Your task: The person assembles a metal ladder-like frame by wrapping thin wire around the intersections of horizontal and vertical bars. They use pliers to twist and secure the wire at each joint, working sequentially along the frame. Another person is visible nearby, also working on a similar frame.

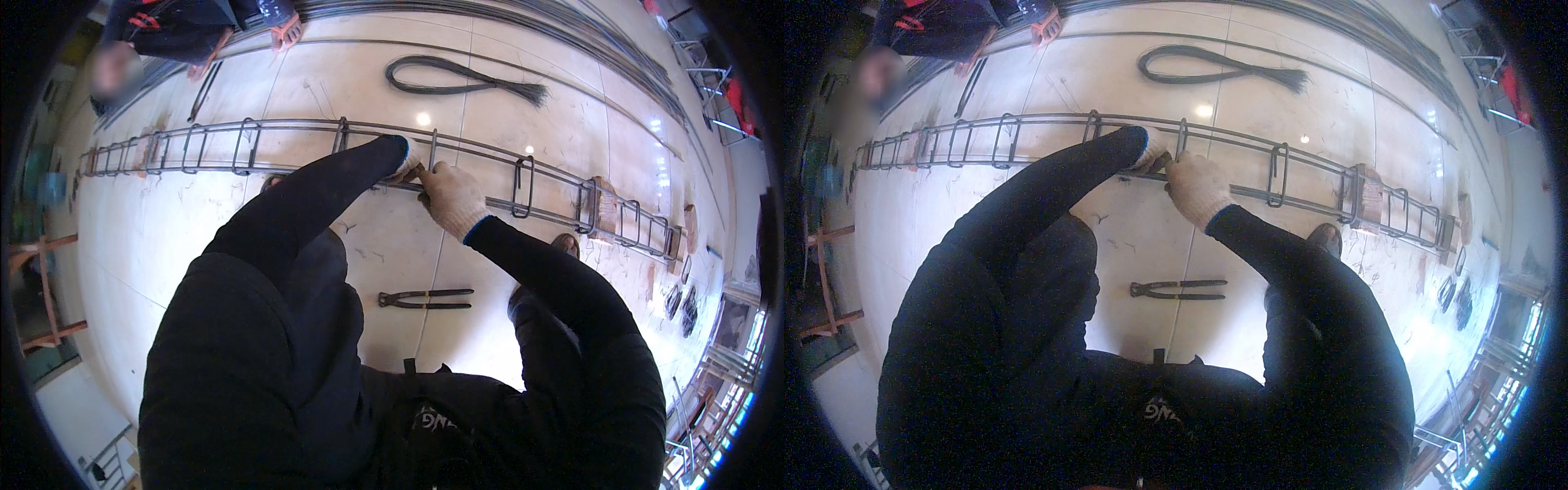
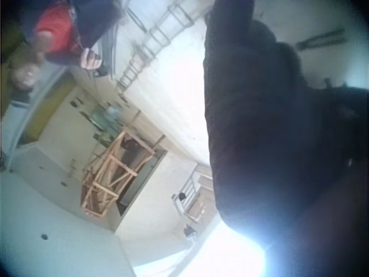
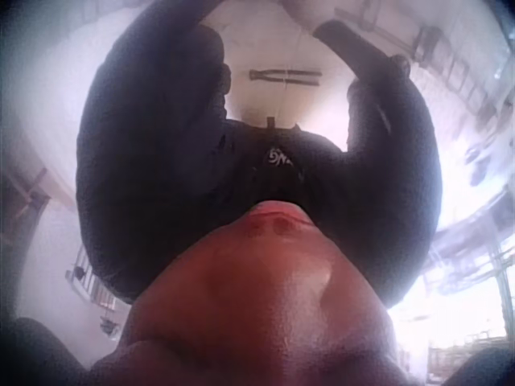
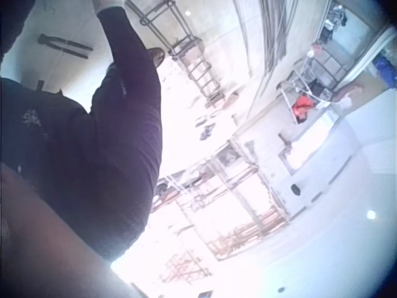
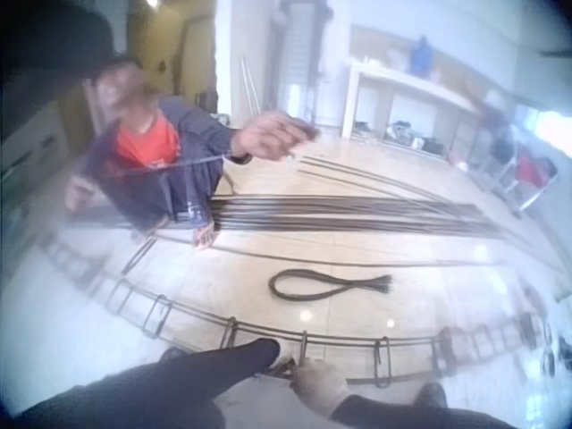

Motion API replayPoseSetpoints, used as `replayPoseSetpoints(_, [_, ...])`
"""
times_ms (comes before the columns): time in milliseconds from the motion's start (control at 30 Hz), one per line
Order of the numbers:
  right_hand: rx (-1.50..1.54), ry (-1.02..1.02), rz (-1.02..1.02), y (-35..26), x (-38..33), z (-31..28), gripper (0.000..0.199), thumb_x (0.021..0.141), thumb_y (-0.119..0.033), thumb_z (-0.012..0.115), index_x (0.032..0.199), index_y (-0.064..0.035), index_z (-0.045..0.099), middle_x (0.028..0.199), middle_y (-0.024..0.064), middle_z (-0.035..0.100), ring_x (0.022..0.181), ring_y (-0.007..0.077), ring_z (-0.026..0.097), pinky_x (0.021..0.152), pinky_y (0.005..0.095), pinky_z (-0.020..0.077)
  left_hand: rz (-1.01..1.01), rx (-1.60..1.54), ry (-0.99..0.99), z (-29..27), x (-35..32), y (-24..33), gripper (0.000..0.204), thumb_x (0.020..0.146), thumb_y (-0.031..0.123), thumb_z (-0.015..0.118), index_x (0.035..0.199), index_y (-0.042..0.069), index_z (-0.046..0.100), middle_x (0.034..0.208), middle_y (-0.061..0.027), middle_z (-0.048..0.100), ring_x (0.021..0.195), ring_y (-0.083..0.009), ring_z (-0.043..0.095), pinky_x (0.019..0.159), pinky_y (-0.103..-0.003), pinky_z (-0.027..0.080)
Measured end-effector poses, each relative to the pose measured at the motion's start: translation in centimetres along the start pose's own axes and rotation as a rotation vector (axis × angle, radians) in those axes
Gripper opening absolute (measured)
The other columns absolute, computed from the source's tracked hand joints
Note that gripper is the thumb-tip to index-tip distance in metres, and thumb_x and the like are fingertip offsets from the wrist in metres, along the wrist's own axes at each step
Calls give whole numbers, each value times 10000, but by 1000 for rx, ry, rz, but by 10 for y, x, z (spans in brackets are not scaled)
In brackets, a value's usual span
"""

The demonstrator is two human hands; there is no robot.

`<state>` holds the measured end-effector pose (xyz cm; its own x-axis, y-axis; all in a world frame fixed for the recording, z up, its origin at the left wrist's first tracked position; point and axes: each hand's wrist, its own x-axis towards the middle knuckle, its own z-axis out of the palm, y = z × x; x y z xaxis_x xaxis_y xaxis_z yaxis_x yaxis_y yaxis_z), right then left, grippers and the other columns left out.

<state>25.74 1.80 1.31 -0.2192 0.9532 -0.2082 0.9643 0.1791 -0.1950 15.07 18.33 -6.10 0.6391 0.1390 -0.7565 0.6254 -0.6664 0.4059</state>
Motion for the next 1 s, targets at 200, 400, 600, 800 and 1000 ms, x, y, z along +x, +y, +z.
replayPoseSetpoints(200, [-109,28,-59,-24,24,0,134,937,-118,677,984,-25,760,952,151,759,899,334,775,736,412,637,-161,260,186,51,43,-71,217,858,256,701,912,71,800,886,-165,785,863,-318,771,737,-466,577])
replayPoseSetpoints(400, [-70,-62,35,-13,19,-3,188,908,-202,746,1001,-40,768,1062,170,720,1020,342,738,846,450,613,-397,-254,347,17,-51,24,348,942,345,647,960,23,777,952,-224,774,891,-353,762,791,-509,573])
replayPoseSetpoints(600, [112,-72,12,0,22,-2,264,862,-276,831,993,-52,782,1116,182,667,1095,366,690,915,481,577,-366,-576,937,94,-121,75,396,1002,375,618,1175,24,680,1109,-231,740,1066,-419,709,950,-499,550])
replayPoseSetpoints(800, [133,-87,-14,0,29,4,259,844,-264,850,986,-56,789,1110,185,662,1085,375,689,909,482,575,-449,-268,579,123,-107,79,609,880,259,723,1429,72,536,1432,-242,556,1312,-441,567,1047,-533,515])
replayPoseSetpoints(1000, [122,-56,1,-7,18,1,242,851,-230,840,988,-39,785,1116,205,661,1078,393,685,921,491,572,-408,-254,653,133,-115,87,709,870,266,735,1527,178,483,1464,-220,515,1310,-428,557,1066,-545,499])
